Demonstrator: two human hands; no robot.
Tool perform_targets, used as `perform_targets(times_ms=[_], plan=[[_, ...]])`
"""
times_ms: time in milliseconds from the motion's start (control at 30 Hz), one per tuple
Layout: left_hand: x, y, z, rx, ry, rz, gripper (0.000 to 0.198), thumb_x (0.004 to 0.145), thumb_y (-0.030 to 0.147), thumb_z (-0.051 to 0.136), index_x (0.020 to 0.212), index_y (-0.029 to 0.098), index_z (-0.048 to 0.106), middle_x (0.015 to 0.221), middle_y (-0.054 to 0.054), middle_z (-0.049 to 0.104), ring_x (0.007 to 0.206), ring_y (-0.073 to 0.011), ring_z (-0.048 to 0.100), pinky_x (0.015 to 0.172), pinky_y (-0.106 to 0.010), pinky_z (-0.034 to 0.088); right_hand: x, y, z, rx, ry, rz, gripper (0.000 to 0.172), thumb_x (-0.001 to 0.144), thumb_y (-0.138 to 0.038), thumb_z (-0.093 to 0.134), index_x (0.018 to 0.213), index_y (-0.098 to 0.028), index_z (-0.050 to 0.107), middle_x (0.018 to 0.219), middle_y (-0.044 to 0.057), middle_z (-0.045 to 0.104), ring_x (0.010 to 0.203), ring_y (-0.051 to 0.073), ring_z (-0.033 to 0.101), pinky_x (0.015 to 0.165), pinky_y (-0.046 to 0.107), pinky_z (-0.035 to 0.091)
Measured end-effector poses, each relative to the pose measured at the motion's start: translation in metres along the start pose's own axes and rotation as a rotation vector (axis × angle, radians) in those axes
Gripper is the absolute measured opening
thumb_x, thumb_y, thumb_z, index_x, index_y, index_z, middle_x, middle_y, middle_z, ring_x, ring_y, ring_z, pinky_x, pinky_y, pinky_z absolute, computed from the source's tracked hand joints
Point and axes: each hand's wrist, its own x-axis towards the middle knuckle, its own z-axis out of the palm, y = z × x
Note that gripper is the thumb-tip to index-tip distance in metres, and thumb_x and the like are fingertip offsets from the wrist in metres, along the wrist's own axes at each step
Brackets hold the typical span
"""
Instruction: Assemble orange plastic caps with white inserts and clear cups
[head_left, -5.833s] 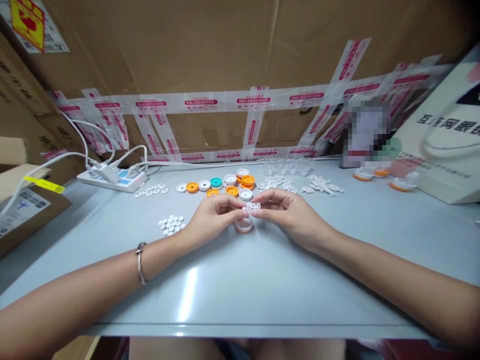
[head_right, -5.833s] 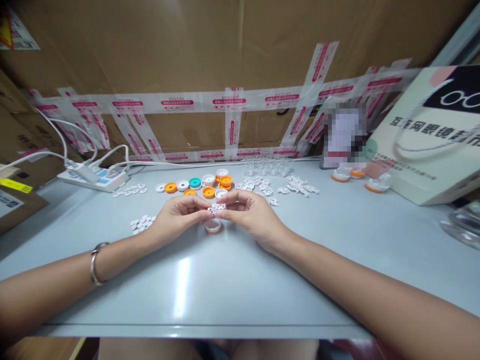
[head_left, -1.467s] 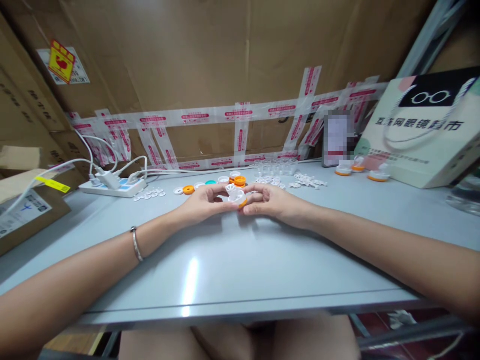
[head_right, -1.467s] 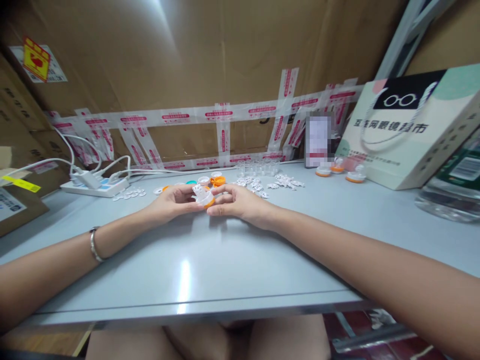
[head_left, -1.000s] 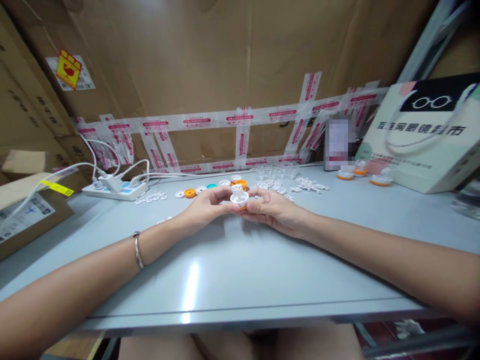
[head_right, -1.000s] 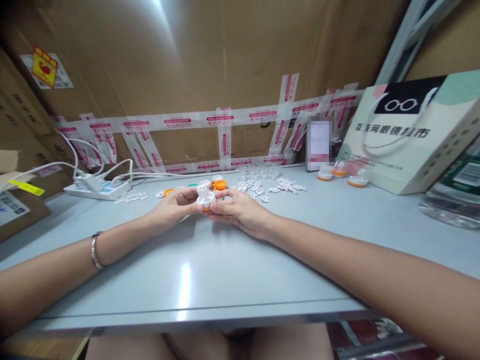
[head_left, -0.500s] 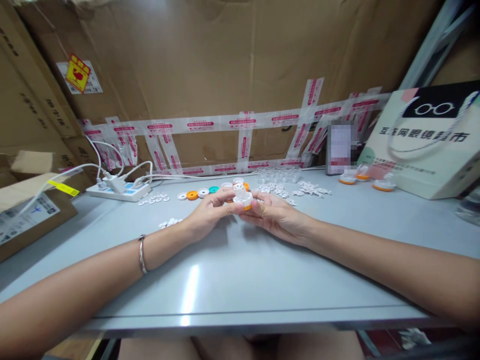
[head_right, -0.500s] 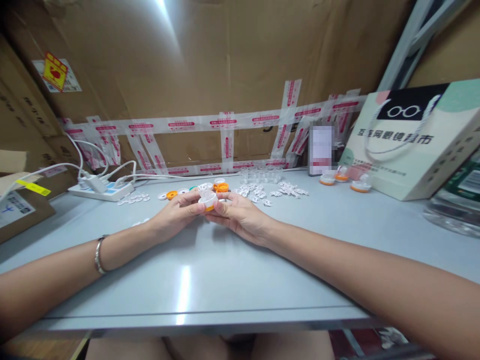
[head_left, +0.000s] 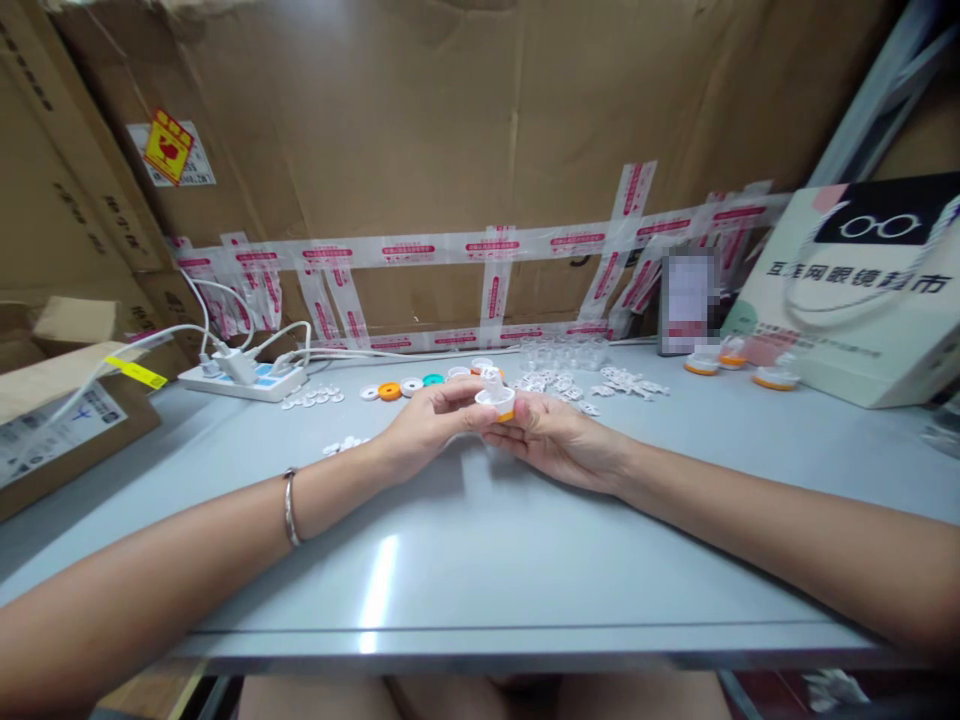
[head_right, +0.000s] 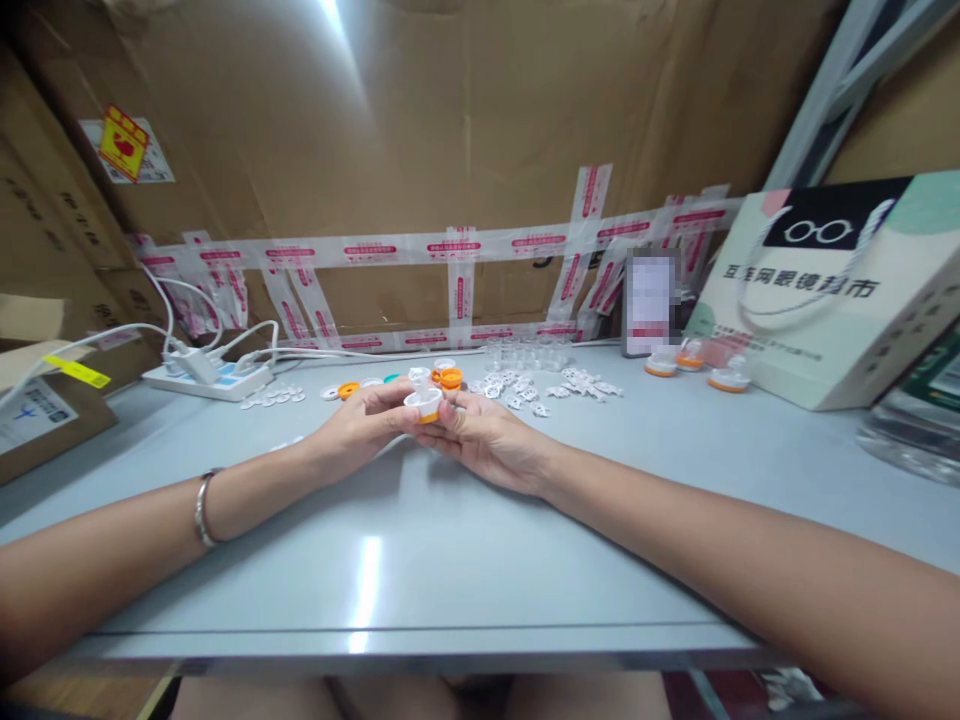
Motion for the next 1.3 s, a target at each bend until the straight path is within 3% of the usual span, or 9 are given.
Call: perform_targets(times_ms=[167, 333, 400, 600, 767, 933, 1100, 1200, 1300], plan=[[0.002, -0.006, -0.004, -0.005, 0.128, -0.015, 0.027, 0.073, 0.033, 0.067, 0.094, 0.017, 0.066, 0.097, -0.005, 0.065, 0.093, -0.0175, 0.057, 0.088, -0.031, 0.040, 0.001, -0.009, -0.001, -0.197, 0.096, 0.040, 0.035, 0.069, -0.044, 0.070, 0.092, -0.019, 0.060, 0.089, 0.003, 0.070, 0.088, 0.012, 0.065, 0.090, 0.027, 0.046], [0.004, -0.012, -0.007, -0.075, 0.314, -0.058, 0.033, 0.063, 0.031, 0.076, 0.091, 0.017, 0.064, 0.091, -0.003, 0.066, 0.086, -0.0148, 0.060, 0.084, -0.032, 0.044, 0.011, -0.034, -0.031, -0.853, 0.506, -0.133, 0.031, 0.080, -0.049, 0.053, 0.084, -0.019, 0.055, 0.073, 0.004, 0.069, 0.066, 0.015, 0.064, 0.071, 0.032, 0.051], [0.004, -0.011, -0.006, -0.067, 0.320, -0.082, 0.034, 0.061, 0.029, 0.077, 0.090, 0.016, 0.064, 0.091, -0.003, 0.067, 0.086, -0.0145, 0.061, 0.083, -0.030, 0.044, 0.021, -0.047, -0.051, -1.309, 0.638, -0.217, 0.024, 0.085, -0.038, 0.048, 0.088, -0.017, 0.058, 0.082, 0.006, 0.068, 0.074, 0.016, 0.063, 0.071, 0.031, 0.050], [0.002, -0.009, -0.004, -0.074, 0.304, -0.122, 0.037, 0.062, 0.026, 0.077, 0.094, 0.016, 0.064, 0.093, -0.004, 0.068, 0.085, -0.0139, 0.063, 0.083, -0.028, 0.046, 0.056, -0.060, -0.095, -1.630, 0.706, -0.161, 0.023, 0.071, -0.021, 0.065, 0.094, -0.019, 0.068, 0.100, 0.011, 0.059, 0.105, 0.029, 0.049, 0.093, 0.044, 0.035], [0.000, -0.010, -0.004, -0.028, 0.259, -0.093, 0.032, 0.064, 0.026, 0.075, 0.093, 0.016, 0.066, 0.095, -0.005, 0.069, 0.086, -0.0140, 0.063, 0.085, -0.028, 0.046, 0.067, -0.045, -0.102, -1.709, 0.738, -0.096, 0.021, 0.071, -0.022, 0.065, 0.092, -0.021, 0.069, 0.105, 0.012, 0.056, 0.110, 0.033, 0.044, 0.092, 0.048, 0.033], [0.000, -0.010, -0.003, 0.022, 0.264, -0.103, 0.032, 0.065, 0.026, 0.074, 0.094, 0.016, 0.066, 0.098, -0.006, 0.068, 0.090, -0.0160, 0.062, 0.087, -0.030, 0.045, 0.068, -0.049, -0.089, -1.668, 0.755, -0.123, 0.018, 0.071, -0.020, 0.064, 0.089, -0.017, 0.068, 0.107, 0.014, 0.059, 0.110, 0.032, 0.046, 0.091, 0.047, 0.035], [-0.001, -0.008, -0.001, 0.040, 0.247, -0.127, 0.029, 0.066, 0.026, 0.073, 0.093, 0.015, 0.067, 0.100, -0.007, 0.068, 0.091, -0.0168, 0.062, 0.089, -0.032, 0.044, 0.050, -0.067, -0.047, -1.470, 0.650, -0.224, 0.029, 0.082, -0.035, 0.053, 0.102, -0.016, 0.062, 0.101, 0.008, 0.067, 0.093, 0.018, 0.061, 0.082, 0.033, 0.047], [-0.002, -0.005, 0.002, 0.065, 0.226, -0.154, 0.031, 0.067, 0.025, 0.072, 0.095, 0.013, 0.067, 0.101, -0.009, 0.068, 0.090, -0.0180, 0.062, 0.089, -0.033, 0.044, 0.029, -0.065, -0.017, -1.134, 0.426, -0.329, 0.033, 0.074, -0.040, 0.061, 0.098, -0.017, 0.064, 0.100, 0.008, 0.069, 0.093, 0.019, 0.063, 0.085, 0.035, 0.048], [-0.002, -0.001, 0.006, 0.103, 0.205, -0.176, 0.031, 0.067, 0.024, 0.071, 0.096, 0.013, 0.068, 0.097, -0.009, 0.069, 0.088, -0.0187, 0.063, 0.088, -0.033, 0.044, 0.014, -0.056, 0.001, -1.047, 0.391, -0.340, 0.031, 0.071, -0.037, 0.065, 0.095, -0.018, 0.067, 0.102, 0.007, 0.069, 0.093, 0.021, 0.064, 0.086, 0.039, 0.048]])
